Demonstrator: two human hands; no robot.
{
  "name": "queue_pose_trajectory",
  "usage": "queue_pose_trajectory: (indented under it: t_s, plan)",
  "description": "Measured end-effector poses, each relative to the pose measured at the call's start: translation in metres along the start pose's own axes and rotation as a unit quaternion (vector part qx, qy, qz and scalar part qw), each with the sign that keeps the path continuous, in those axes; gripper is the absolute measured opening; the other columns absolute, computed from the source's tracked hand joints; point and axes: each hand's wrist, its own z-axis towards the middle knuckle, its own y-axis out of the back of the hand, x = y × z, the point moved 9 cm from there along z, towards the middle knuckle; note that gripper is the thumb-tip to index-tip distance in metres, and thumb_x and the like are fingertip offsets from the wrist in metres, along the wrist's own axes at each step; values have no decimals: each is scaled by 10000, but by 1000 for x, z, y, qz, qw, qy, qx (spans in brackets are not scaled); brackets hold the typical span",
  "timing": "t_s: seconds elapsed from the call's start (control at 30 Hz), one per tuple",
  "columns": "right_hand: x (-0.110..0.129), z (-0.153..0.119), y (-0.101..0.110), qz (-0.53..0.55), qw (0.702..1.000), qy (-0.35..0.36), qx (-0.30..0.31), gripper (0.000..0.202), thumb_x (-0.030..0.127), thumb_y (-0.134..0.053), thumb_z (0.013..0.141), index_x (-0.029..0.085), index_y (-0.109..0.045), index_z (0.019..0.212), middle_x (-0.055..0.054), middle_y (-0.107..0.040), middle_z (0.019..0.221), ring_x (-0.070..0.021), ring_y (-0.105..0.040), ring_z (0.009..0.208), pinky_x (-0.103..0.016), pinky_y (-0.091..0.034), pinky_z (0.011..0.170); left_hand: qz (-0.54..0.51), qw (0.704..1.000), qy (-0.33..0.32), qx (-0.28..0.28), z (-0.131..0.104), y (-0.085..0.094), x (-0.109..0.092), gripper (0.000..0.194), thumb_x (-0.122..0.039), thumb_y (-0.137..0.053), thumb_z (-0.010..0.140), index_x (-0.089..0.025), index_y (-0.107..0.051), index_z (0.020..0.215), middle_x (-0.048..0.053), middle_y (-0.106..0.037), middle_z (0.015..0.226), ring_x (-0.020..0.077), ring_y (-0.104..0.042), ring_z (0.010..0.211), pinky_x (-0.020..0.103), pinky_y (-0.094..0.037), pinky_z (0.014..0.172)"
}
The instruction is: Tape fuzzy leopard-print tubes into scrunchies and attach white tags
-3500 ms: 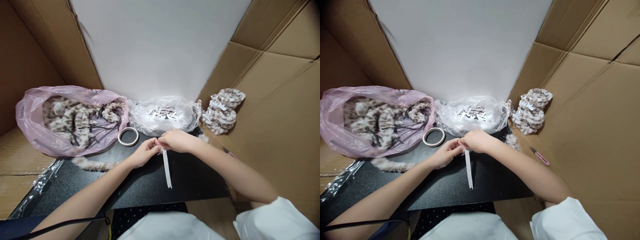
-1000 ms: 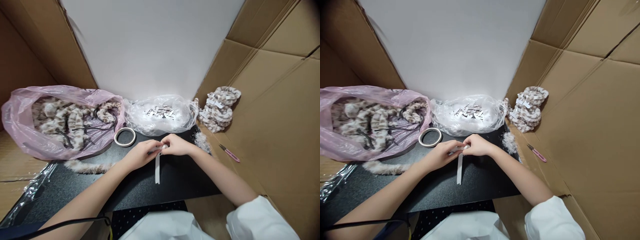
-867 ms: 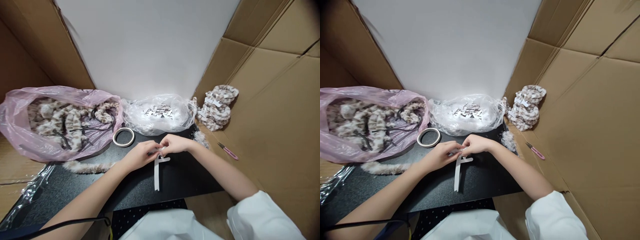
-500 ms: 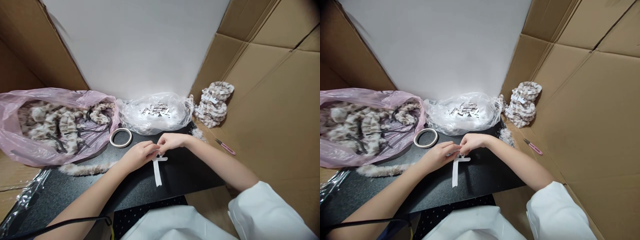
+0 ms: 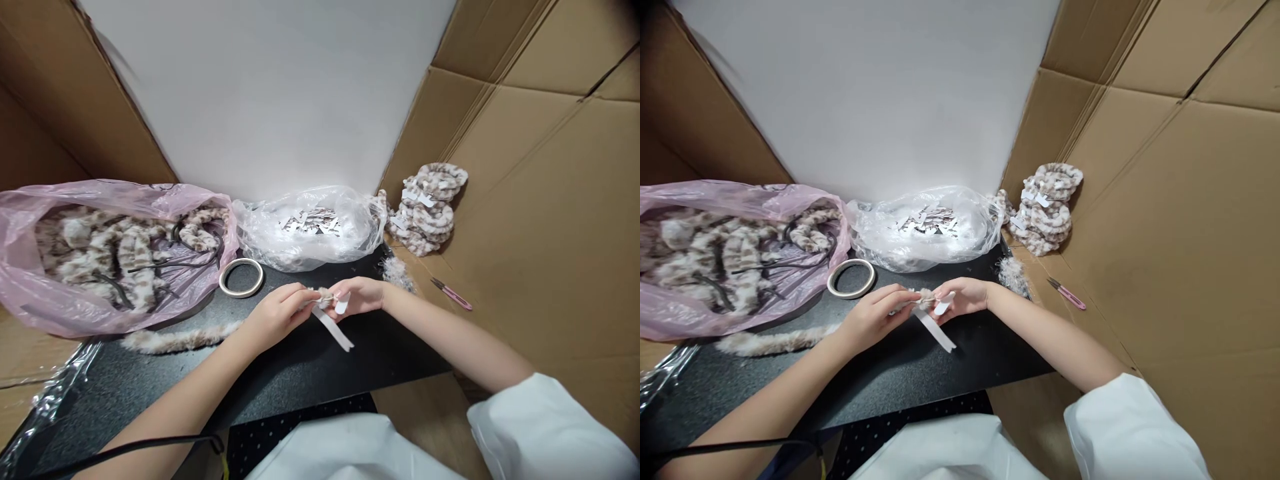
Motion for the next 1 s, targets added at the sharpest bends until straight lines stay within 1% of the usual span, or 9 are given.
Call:
queue_pose_trajectory:
  t_s: [0.1, 0.2, 0.3, 0.4, 0.5, 0.6, 0.67, 0.83, 1.0]
  plan:
    - [-7, -2, 10, 36, 999, -1, -29, 190, 101, -460, 773, 123, -640, 720, -15, -595, 623, -126, -564, 600, -291, -492, 737, 28, 999, -34, -13, -2, 1, -5, 195, -170, -490, 920, -186, -630, 1055, 70, -662, 834, 158, -617, 760, 262, -486, 707]
    - [-10, -5, 15, 51, 997, 15, -50, 227, 115, -444, 791, 101, -666, 746, -67, -677, 726, -140, -613, 648, -270, -480, 720, 42, 997, -56, -22, -3, 3, -9, 196, -162, -495, 920, -189, -628, 1062, 69, -660, 835, 163, -610, 765, 266, -482, 712]
    - [-17, -6, 3, 92, 996, 3, -12, 494, 376, -312, 931, 83, -686, 798, -152, -717, 896, -210, -679, 833, -305, -472, 804, 64, 994, -82, -32, -3, 6, -18, 192, -166, -489, 928, -183, -620, 1068, 64, -652, 814, 161, -598, 742, 266, -477, 699]
    - [-32, -4, -13, 111, 992, -54, 21, 776, 602, -136, 944, 67, -697, 906, -175, -720, 937, -240, -686, 909, -322, -465, 843, 72, 991, -103, -38, -3, 7, -27, 190, -178, -489, 933, -180, -618, 1073, 56, -640, 782, 161, -586, 713, 267, -471, 677]
    - [-42, 5, -21, 100, 991, -83, 19, 608, 486, -262, 974, 61, -695, 926, -158, -725, 904, -206, -692, 862, -299, -468, 825, 65, 990, -123, -29, -3, 4, -35, 198, -184, -489, 936, -168, -615, 1087, 54, -636, 770, 159, -574, 687, 266, -466, 653]
    - [-35, 16, -5, 105, 989, -26, -98, 203, 201, -512, 856, 111, -681, 787, -54, -699, 704, -135, -662, 680, -262, -474, 745, 68, 988, -135, -24, -4, 1, -39, 199, -160, -491, 933, -169, -605, 1096, 49, -640, 792, 148, -579, 686, 254, -470, 655]
    - [-26, 17, 10, 107, 976, 25, -189, 55, 111, -610, 726, 129, -659, 709, 7, -643, 590, -102, -609, 584, -242, -466, 682, 79, 987, -134, -34, -5, 1, -38, 199, -127, -488, 928, -161, -596, 1091, 47, -639, 803, 146, -585, 699, 251, -475, 661]
    - [-2, 5, 25, 74, 936, 147, -312, 118, 178, -747, 573, 135, -656, 633, 36, -609, 543, -72, -532, 516, -213, -416, 566, 108, 986, -106, -64, -5, 3, -31, 172, -113, -498, 925, -128, -585, 1074, 56, -633, 810, 153, -577, 713, 266, -468, 662]
    - [7, -3, 27, 45, 914, 199, -350, 223, 276, -803, 537, 137, -661, 638, 33, -614, 554, -73, -531, 514, -215, -409, 535, 107, 989, -73, -66, -5, 0, -24, 207, -115, -482, 932, -149, -609, 1092, 66, -640, 883, 157, -582, 762, 266, -462, 694]
